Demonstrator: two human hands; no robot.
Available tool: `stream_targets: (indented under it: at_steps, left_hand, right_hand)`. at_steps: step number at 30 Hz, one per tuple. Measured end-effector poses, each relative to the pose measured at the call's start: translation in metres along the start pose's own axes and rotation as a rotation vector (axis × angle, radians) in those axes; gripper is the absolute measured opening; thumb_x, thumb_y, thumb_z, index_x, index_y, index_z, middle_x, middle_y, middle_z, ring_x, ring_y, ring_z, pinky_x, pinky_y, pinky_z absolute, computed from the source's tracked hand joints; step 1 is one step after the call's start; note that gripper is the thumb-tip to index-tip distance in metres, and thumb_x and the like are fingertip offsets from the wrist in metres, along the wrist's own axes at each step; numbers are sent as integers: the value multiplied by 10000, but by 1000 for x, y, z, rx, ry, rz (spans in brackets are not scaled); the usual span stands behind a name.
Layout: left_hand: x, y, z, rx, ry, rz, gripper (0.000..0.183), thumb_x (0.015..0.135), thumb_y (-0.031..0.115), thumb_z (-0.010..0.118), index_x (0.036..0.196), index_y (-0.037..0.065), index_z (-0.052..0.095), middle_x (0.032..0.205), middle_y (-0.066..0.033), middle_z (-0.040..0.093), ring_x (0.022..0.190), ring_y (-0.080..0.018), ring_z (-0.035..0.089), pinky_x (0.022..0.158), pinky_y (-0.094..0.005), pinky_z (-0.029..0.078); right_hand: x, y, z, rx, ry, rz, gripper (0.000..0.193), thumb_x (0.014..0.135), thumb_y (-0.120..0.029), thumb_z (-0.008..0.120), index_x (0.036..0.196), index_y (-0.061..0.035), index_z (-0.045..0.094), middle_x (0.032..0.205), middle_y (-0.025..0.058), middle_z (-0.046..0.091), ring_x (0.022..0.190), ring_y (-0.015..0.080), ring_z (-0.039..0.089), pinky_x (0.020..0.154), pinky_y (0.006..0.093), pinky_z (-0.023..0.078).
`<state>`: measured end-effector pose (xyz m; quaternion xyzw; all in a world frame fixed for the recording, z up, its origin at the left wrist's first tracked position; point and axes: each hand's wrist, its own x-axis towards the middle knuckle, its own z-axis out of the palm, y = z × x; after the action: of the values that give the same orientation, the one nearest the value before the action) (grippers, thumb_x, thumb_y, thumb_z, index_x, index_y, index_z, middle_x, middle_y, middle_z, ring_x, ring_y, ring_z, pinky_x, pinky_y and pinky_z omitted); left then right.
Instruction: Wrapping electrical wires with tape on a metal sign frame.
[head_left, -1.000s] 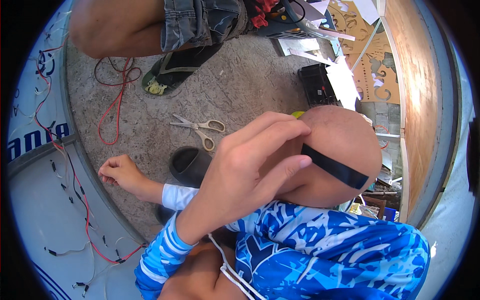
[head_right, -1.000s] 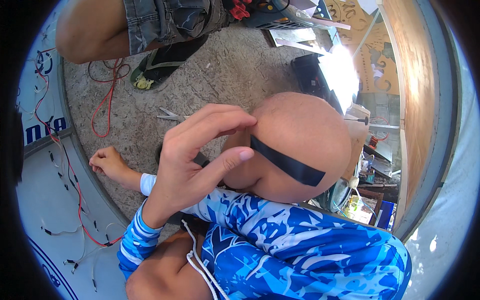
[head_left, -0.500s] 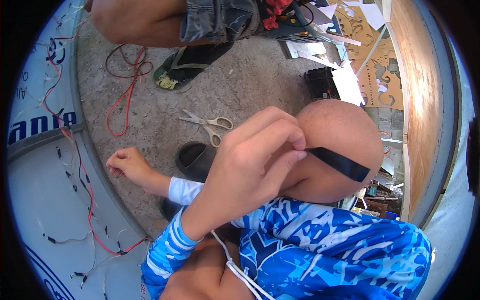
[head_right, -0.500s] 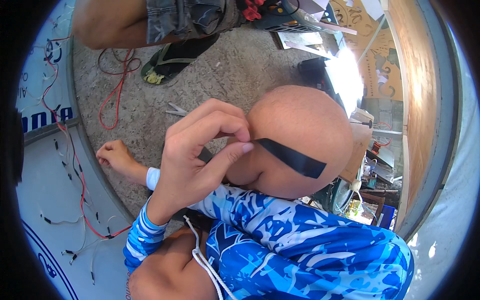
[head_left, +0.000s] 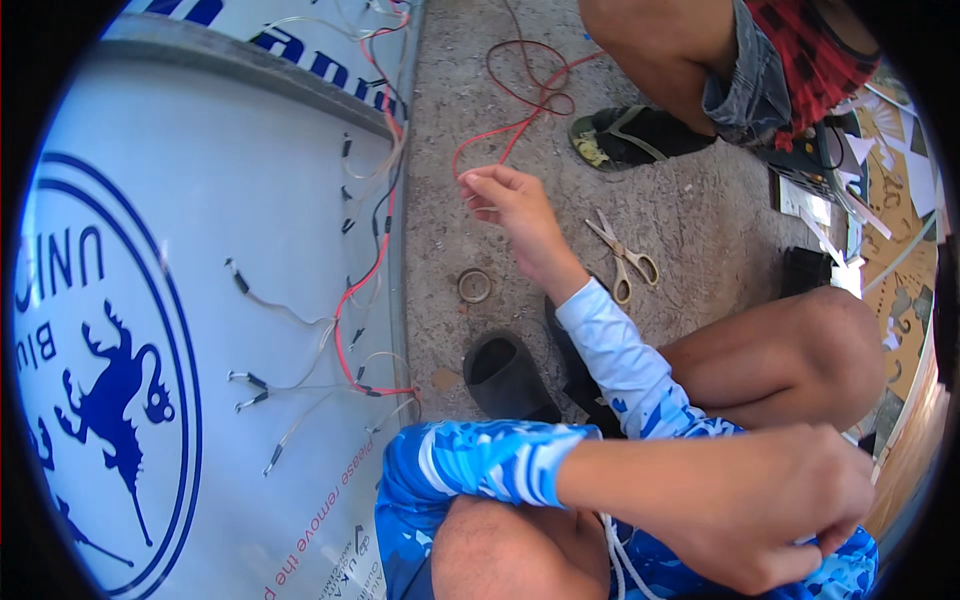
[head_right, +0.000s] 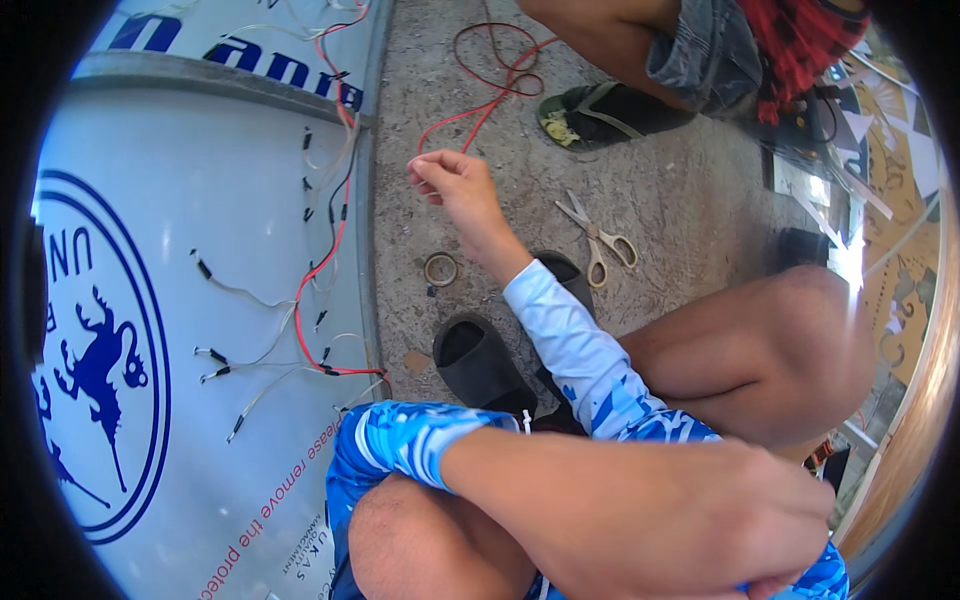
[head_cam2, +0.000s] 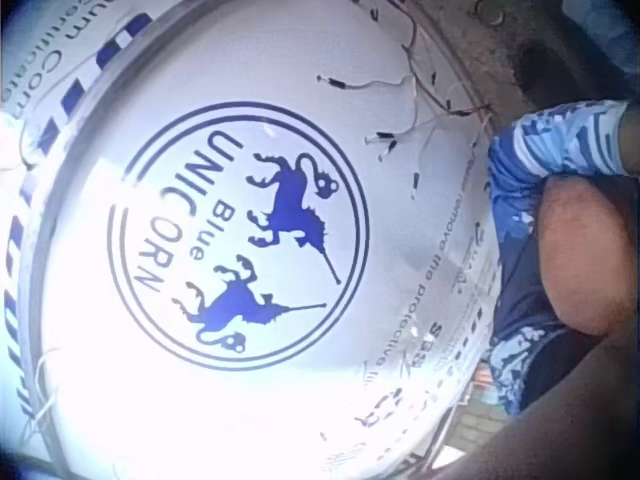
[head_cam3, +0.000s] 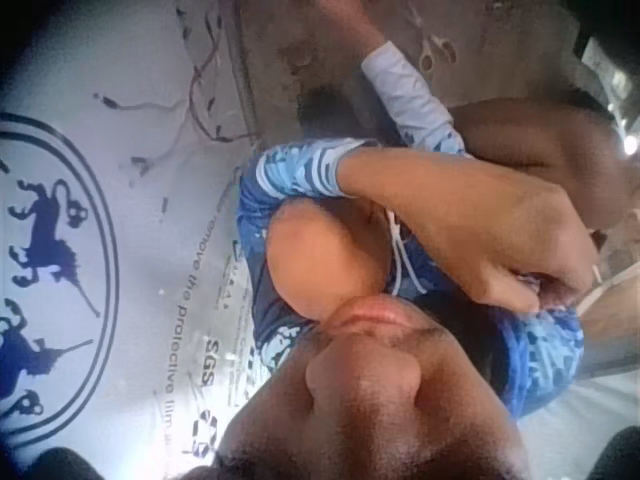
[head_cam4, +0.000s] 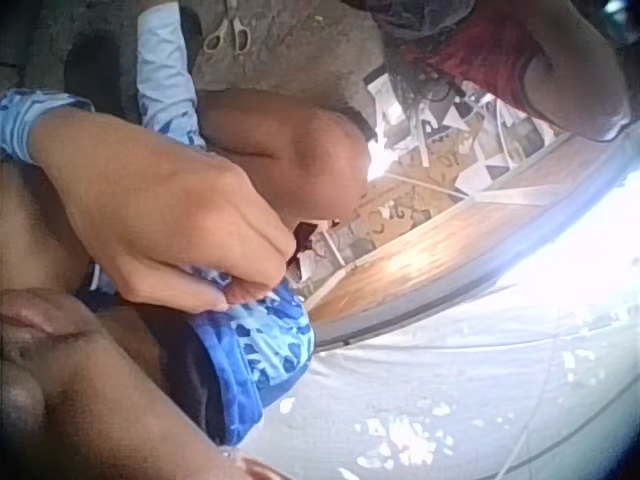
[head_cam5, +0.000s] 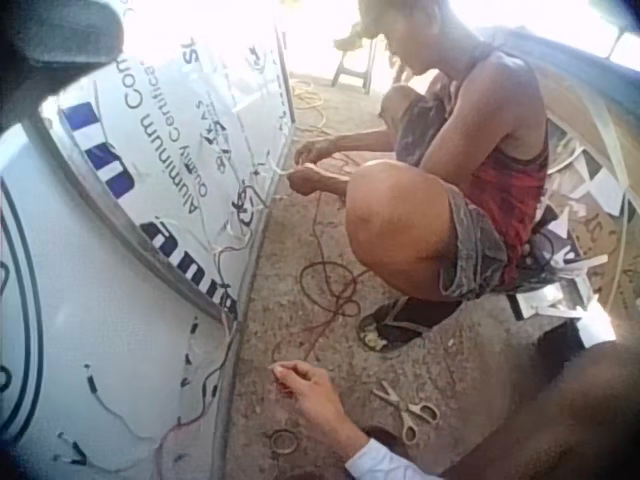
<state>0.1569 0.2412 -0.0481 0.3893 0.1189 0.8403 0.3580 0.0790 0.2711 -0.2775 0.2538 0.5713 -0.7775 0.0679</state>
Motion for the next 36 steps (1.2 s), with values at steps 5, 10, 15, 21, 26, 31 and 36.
stream_targets:
  at_steps: [5, 10, 15, 21, 26, 31, 36]
  left_hand:
    - [-63, 58, -89, 358, 237, 14, 215, 775, 62, 764, 890, -28, 606, 864, -70, 618, 762, -156, 637, 724, -289, 541]
    - [-106, 110, -142, 733, 831, 47, 305, 853, 114, 775, 747, 96, 489, 828, -64, 546, 683, -141, 556, 624, -256, 534]
    - [-130, 134, -176, 890, 1003, 39, 266, 888, 0, 680, 744, 109, 485, 820, -53, 573, 735, -147, 566, 833, -325, 530]
    - [-117, 136, -180, 663, 1053, 137, 296, 833, -49, 659, 679, 109, 462, 749, -51, 549, 778, -164, 569, 909, -401, 525]
    - [-114, 143, -197, 536, 939, 109, 294, 813, -52, 620, 670, 118, 428, 750, -72, 559, 785, -194, 571, 904, -417, 525]
    - [-112, 142, -214, 506, 884, 25, 307, 806, -47, 613, 669, 127, 402, 732, -62, 527, 780, -192, 544, 871, -414, 520]
    - [-107, 142, -232, 529, 936, -110, 325, 805, -40, 629, 666, 133, 392, 704, -18, 477, 691, -142, 472, 692, -312, 443]
  right_hand:
    - [27, 3, 34, -80, -91, -27, 284, 992, -302, 676, 1145, -67, 722, 1043, 4, 729, 968, 89, 647, 847, 281, 500]
    - [82, -23, 30, -220, -20, -395, 412, 951, -341, 732, 1225, -35, 699, 1086, 22, 738, 1036, 108, 659, 864, 306, 515]
    - [90, -15, 58, -39, -177, -289, 323, 955, -228, 736, 1193, -12, 700, 1019, 48, 744, 915, 123, 701, 841, 314, 550]
    - [61, -21, 74, 286, -107, -272, 242, 947, -127, 733, 1119, 41, 700, 957, 91, 726, 837, 183, 737, 779, 334, 607]
    - [47, -30, 74, 293, -114, -262, 209, 940, -75, 709, 1105, 52, 709, 979, 102, 740, 846, 189, 740, 790, 338, 605]
    - [45, -26, 75, 308, -107, -253, 209, 924, -69, 717, 1090, 59, 726, 957, 99, 746, 852, 173, 732, 788, 322, 594]
    - [44, -27, 79, 382, -29, -278, 213, 855, 25, 769, 1025, 94, 661, 909, 122, 707, 793, 188, 757, 713, 264, 626]
